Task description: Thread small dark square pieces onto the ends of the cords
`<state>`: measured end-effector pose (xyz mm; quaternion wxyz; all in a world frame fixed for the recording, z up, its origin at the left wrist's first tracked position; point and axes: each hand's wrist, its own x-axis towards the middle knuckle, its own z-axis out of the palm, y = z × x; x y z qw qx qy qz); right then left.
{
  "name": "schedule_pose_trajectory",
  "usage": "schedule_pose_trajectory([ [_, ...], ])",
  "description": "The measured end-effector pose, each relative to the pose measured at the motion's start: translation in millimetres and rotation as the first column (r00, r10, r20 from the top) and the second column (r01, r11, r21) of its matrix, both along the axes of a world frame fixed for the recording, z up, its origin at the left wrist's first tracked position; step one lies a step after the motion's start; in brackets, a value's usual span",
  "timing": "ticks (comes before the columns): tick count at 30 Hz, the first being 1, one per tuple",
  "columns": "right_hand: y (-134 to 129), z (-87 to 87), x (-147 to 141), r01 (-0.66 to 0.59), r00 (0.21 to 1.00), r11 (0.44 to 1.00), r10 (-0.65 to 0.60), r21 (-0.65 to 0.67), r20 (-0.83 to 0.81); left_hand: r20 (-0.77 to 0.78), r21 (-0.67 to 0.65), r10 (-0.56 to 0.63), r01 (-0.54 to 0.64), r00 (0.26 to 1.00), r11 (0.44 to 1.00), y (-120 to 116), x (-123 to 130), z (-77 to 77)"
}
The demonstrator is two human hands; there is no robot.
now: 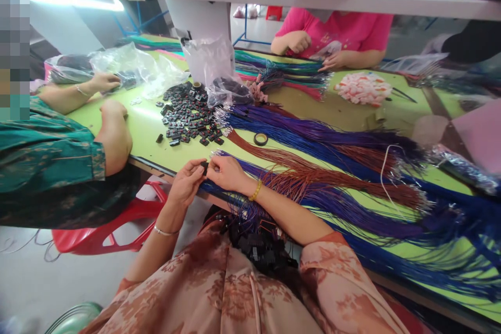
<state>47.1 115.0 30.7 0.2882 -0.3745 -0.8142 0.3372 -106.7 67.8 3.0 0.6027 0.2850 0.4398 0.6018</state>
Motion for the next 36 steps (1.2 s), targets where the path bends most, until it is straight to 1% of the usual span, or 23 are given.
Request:
schedule_pose_trajectory([
  [4,0,-6.5,3,-0.055,0.998,0.993,0.054,0.107,0.013,-0.015,-0.007,0.062,-0.062,0.998,0.998,-1,4,-4.1],
  [6,-3,-8.7,5,-0.079,0.996,0.987,0.074,0.139,0.04,-0.01,-0.021,0.085,-0.085,0.996,0.996,-2,6,-6.7],
  [10,-11,-10.8,6,-0.047,0.99,0.987,0.025,0.156,0.139,-0.045,-0.017,0.089,-0.09,0.995,0.996,-7,12,-11.1],
  [12,-10,-9.3,8,-0.064,0.987,0.988,0.041,0.141,0.157,-0.046,-0.021,0.077,-0.078,0.996,0.997,-8,13,-11.7],
  [15,7,-4.5,16,-0.065,0.991,0.995,0.055,0.082,0.123,0.004,-0.033,0.056,-0.056,0.998,0.998,-6,11,-10.5],
  [16,16,-3.3,20,-0.021,0.993,0.997,0.013,0.068,0.117,0.025,-0.033,0.055,-0.054,0.998,0.998,-4,10,-10.0],
  [17,25,-2.8,24,0.027,0.989,0.998,-0.035,0.055,0.144,0.044,-0.032,0.053,-0.052,0.998,0.998,-3,8,-9.6],
  [19,42,-4.2,31,0.106,0.946,0.993,-0.117,0.052,0.302,0.076,-0.033,0.045,-0.043,0.996,0.999,1,8,-9.4],
  [21,52,-8.2,35,0.118,0.877,0.991,-0.132,0.06,0.462,0.104,-0.033,0.038,-0.034,0.994,0.999,3,9,-10.2],
  [23,55,-12.5,36,0.113,0.829,0.991,-0.13,0.064,0.545,0.125,-0.028,0.03,-0.027,0.992,0.999,5,13,-11.8],
  [28,52,-16.1,35,0.112,0.775,0.991,-0.137,0.079,0.617,0.164,-0.028,0.024,-0.02,0.986,0.999,9,23,-16.7],
  [32,53,-17.7,36,0.067,0.769,0.994,-0.11,0.091,0.63,0.184,-0.043,0.032,-0.024,0.982,0.999,12,25,-20.8],
  [36,53,-21.0,38,0.071,0.768,0.99,-0.134,0.124,0.627,0.185,-0.022,0.016,-0.012,0.983,1.0,12,23,-24.5],
])
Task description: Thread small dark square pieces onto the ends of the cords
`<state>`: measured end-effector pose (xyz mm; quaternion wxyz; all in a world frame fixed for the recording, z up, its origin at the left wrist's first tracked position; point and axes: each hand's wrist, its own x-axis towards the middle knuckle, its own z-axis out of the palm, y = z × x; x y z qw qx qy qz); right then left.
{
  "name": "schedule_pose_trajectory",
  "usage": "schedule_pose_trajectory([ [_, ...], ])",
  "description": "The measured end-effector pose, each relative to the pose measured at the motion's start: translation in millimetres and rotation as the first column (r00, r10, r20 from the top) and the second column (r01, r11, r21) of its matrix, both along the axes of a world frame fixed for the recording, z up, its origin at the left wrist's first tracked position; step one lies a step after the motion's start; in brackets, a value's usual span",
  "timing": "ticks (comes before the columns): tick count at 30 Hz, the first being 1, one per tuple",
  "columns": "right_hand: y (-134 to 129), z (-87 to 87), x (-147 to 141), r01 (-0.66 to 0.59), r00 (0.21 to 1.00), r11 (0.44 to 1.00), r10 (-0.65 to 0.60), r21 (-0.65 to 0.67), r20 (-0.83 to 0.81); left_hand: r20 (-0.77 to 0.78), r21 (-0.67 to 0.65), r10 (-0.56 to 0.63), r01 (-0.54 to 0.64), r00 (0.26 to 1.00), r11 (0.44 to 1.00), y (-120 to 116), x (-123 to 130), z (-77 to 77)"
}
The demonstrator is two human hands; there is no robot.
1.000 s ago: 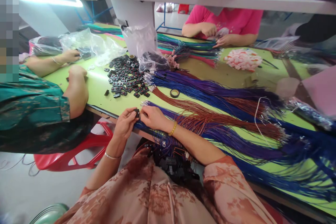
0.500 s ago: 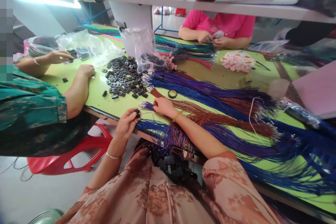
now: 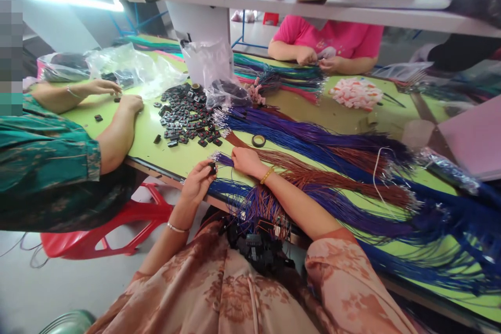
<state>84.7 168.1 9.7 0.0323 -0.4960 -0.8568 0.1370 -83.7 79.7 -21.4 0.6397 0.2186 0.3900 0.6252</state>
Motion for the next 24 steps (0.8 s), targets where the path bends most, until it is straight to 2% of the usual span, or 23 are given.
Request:
schedule_pose_trajectory([
  [3,-2,1.0,1,0.02,0.997,0.999,-0.017,0.039,-0.075,0.001,0.006,-0.008,0.008,1.0,1.0,-1,-1,-1.4],
  [6,-4,6.1,-4,-0.001,0.967,1.0,0.009,0.031,-0.256,-0.002,0.009,-0.005,0.005,1.0,1.0,-1,-1,-1.4],
  [10,-7,14.4,-18,-0.081,0.847,0.996,0.05,-0.037,-0.53,0.014,0.016,0.008,-0.008,1.0,1.0,-1,0,-0.9],
  [13,-12,17.2,-27,-0.111,0.764,0.989,0.023,-0.096,-0.644,0.014,0.024,0.013,-0.014,1.0,1.0,-1,0,-1.3],
  [19,-28,13.0,-24,-0.108,0.704,0.979,-0.048,-0.174,-0.708,0.036,0.027,0.011,-0.012,0.999,1.0,-1,0,-1.7],
  [24,-42,10.0,-19,-0.081,0.747,0.994,0.014,-0.07,-0.664,0.052,0.029,-0.008,0.007,0.999,1.0,0,-1,-3.0],
])
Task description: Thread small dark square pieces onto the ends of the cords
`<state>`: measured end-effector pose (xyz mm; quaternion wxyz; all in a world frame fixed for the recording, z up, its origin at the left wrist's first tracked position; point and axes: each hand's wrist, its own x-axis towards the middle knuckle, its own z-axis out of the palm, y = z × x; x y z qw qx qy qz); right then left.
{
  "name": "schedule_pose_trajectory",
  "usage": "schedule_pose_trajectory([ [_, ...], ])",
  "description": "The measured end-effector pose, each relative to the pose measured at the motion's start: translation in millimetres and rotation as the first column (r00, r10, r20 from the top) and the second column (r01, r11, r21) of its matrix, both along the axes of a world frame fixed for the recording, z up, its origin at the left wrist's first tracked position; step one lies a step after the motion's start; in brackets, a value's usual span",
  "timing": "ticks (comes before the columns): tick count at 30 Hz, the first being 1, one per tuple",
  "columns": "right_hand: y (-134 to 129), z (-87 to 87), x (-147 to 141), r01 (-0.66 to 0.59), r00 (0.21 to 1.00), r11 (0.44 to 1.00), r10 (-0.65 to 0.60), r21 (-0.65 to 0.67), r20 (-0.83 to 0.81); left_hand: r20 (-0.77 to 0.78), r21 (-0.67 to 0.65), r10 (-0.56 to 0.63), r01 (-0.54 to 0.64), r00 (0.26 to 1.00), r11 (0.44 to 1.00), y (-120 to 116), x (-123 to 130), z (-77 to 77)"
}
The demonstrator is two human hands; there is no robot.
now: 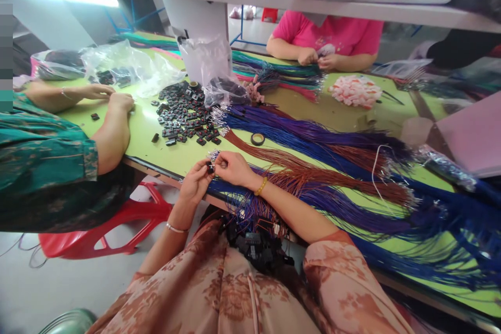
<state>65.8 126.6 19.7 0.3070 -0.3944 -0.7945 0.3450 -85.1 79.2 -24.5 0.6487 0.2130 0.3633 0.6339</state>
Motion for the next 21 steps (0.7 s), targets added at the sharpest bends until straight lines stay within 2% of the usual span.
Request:
schedule_pose_trajectory([
  [5,-4.3,0.3,-1.2,-0.013,0.998,0.994,0.007,0.112,0.059,0.004,-0.006,-0.003,0.003,1.0,1.0,0.4,-1.3,-1.6],
  [11,-4.4,-1.0,-1.9,-0.03,0.994,0.986,0.012,0.163,0.107,0.0,-0.013,-0.007,0.007,1.0,1.0,0.4,-1.4,-1.6],
  [17,-5.2,-1.0,-3.3,-0.018,0.994,0.99,0.002,0.139,0.109,-0.046,0.016,0.004,-0.003,0.999,1.0,-0.2,0.1,-1.7],
  [21,-4.0,-4.8,-3.9,0.016,0.996,0.999,-0.019,0.036,0.088,-0.07,0.021,0.024,-0.023,0.997,1.0,-1.4,3.5,-1.5],
])
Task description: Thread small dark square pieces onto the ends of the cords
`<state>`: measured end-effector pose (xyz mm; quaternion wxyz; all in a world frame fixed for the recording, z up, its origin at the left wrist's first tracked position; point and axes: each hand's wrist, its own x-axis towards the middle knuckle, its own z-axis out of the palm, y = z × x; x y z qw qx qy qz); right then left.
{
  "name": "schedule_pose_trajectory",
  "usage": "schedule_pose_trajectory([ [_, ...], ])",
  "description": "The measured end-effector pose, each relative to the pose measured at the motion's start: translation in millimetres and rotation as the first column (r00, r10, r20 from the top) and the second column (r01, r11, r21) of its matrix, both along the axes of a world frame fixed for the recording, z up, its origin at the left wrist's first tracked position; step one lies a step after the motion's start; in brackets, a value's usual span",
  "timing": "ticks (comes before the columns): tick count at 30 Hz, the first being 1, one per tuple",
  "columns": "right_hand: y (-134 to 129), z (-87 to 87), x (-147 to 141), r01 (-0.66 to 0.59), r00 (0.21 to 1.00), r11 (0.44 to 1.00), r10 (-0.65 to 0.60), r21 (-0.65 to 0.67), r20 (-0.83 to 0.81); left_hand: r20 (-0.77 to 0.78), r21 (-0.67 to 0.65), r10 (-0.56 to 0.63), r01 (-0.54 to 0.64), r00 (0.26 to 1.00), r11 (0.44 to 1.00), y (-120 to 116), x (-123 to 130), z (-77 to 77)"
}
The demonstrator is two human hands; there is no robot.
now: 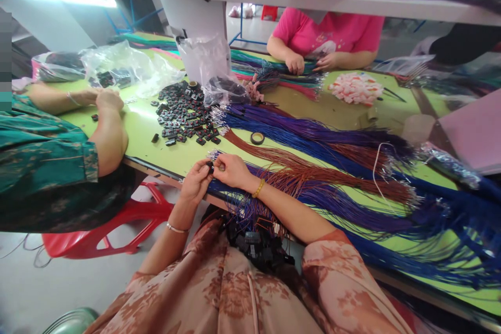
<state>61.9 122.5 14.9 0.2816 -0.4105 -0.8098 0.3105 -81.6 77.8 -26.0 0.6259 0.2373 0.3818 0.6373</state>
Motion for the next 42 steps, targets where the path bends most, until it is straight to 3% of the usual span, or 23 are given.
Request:
schedule_pose_trajectory([
  [4,0,-3.3,1,0.011,1.0,0.999,-0.011,-0.041,0.005,-0.017,-0.004,0.034,-0.034,0.999,0.999,-1,3,0.4],
  [9,-2,-0.2,1,-0.045,0.992,0.991,0.029,0.126,0.123,-0.067,-0.038,0.031,-0.033,0.997,0.999,1,4,-1.2],
  [21,-3,2.1,1,-0.048,0.988,0.996,0.037,0.072,0.148,-0.055,-0.038,0.044,-0.046,0.998,0.998,1,5,-5.3],
  [25,18,3.9,11,-0.068,0.987,0.996,0.059,0.061,0.147,-0.07,-0.032,0.027,-0.03,0.997,0.999,-1,6,-1.1],
  [27,39,4.8,18,0.028,0.981,0.995,-0.046,0.095,0.19,-0.068,-0.009,0.031,-0.032,0.997,0.999,1,8,3.3],
  [30,68,2.5,24,0.185,0.869,0.968,-0.242,0.17,0.432,-0.045,0.025,0.038,-0.037,0.998,0.999,9,12,7.3],
  [33,82,-4.4,24,0.207,0.753,0.958,-0.285,0.198,0.593,-0.017,0.007,0.032,-0.032,0.999,0.999,17,15,3.2],
  [37,84,-11.1,21,0.19,0.71,0.961,-0.275,0.199,0.649,0.001,-0.018,0.026,-0.026,1.0,1.0,22,13,-7.9],
  [42,81,-6.8,23,0.146,0.684,0.971,-0.236,0.187,0.691,0.02,-0.004,0.009,-0.009,1.0,1.0,21,10,-11.7],
])
